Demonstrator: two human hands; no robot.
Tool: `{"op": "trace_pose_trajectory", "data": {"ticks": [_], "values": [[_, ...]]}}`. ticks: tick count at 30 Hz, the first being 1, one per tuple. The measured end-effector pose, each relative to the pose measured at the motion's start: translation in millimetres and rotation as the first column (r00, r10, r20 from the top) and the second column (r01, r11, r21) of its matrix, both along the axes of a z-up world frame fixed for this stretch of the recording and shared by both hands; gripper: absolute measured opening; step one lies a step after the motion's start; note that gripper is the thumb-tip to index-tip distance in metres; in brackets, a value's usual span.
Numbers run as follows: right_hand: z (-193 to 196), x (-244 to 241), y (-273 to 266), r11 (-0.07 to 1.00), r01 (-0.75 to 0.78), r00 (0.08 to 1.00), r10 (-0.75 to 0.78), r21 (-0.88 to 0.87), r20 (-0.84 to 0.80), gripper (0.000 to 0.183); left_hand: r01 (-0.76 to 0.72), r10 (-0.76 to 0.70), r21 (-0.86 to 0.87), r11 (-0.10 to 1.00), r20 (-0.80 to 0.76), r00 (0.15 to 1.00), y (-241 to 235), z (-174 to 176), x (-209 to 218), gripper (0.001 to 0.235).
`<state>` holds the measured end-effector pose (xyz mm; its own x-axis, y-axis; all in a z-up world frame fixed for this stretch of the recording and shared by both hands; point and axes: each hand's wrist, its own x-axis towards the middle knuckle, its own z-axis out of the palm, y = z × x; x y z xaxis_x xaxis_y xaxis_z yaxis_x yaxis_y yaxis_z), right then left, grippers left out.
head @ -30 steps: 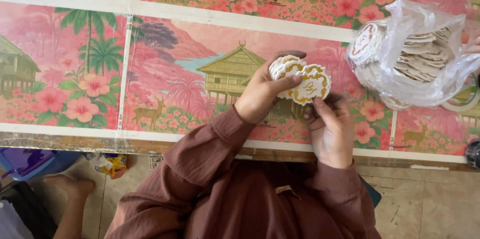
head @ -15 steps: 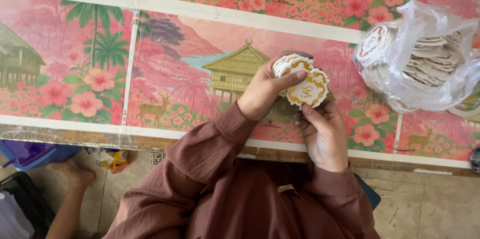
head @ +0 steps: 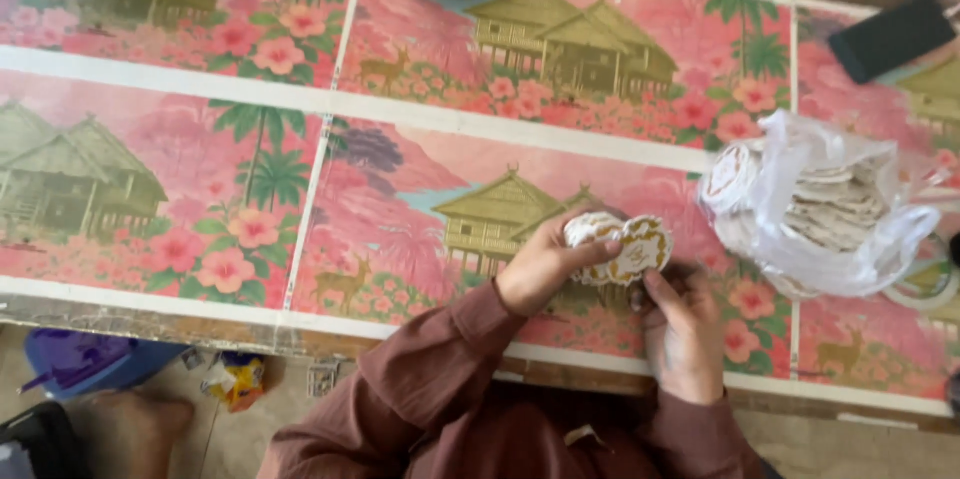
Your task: The person is manually assembling decorative envelopes by folding the flaps and then sorting through a bag of small circular stickers.
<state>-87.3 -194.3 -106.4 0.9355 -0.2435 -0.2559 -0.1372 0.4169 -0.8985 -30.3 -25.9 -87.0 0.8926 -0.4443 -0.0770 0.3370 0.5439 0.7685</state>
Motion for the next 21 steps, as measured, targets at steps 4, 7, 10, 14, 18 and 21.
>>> {"op": "trace_pose_trajectory", "data": {"ticks": [4,7,10,14,18,21], "values": [[5.7,-3.6,8.6,0.996,0.047,0.996,-0.042,-0.071,0.075,0.013,-0.126,0.118,-0.032,0.992,-0.173,0.978,-7.5,-5.4,0.0,0.036],[9.1,-3.9,9.3,0.996,0.065,0.994,-0.059,-0.057,0.091,0.009,-0.134,0.127,-0.030,0.990,-0.172,0.977,-10.1,-6.0,2.5,0.034],[3.6,-4.6,7.7,0.995,0.085,0.992,-0.080,-0.046,0.100,0.006,-0.150,0.143,-0.035,0.988,-0.159,0.977,-8.1,-5.2,3.3,0.034],[8.9,-3.4,12.5,0.992,0.116,0.981,-0.108,-0.043,0.161,0.012,-0.146,0.142,-0.036,0.989,-0.098,0.985,-7.6,-5.6,2.3,0.039],[7.6,-3.9,11.3,0.992,0.127,0.979,-0.121,-0.028,0.164,0.013,-0.136,0.132,-0.081,0.987,-0.059,0.990,-9.5,-10.1,2.2,0.045],[11.0,-3.9,13.6,0.989,0.144,0.977,-0.137,-0.032,0.165,0.013,-0.140,0.134,-0.095,0.986,-0.067,0.989,-9.4,-9.1,2.2,0.047]]}}
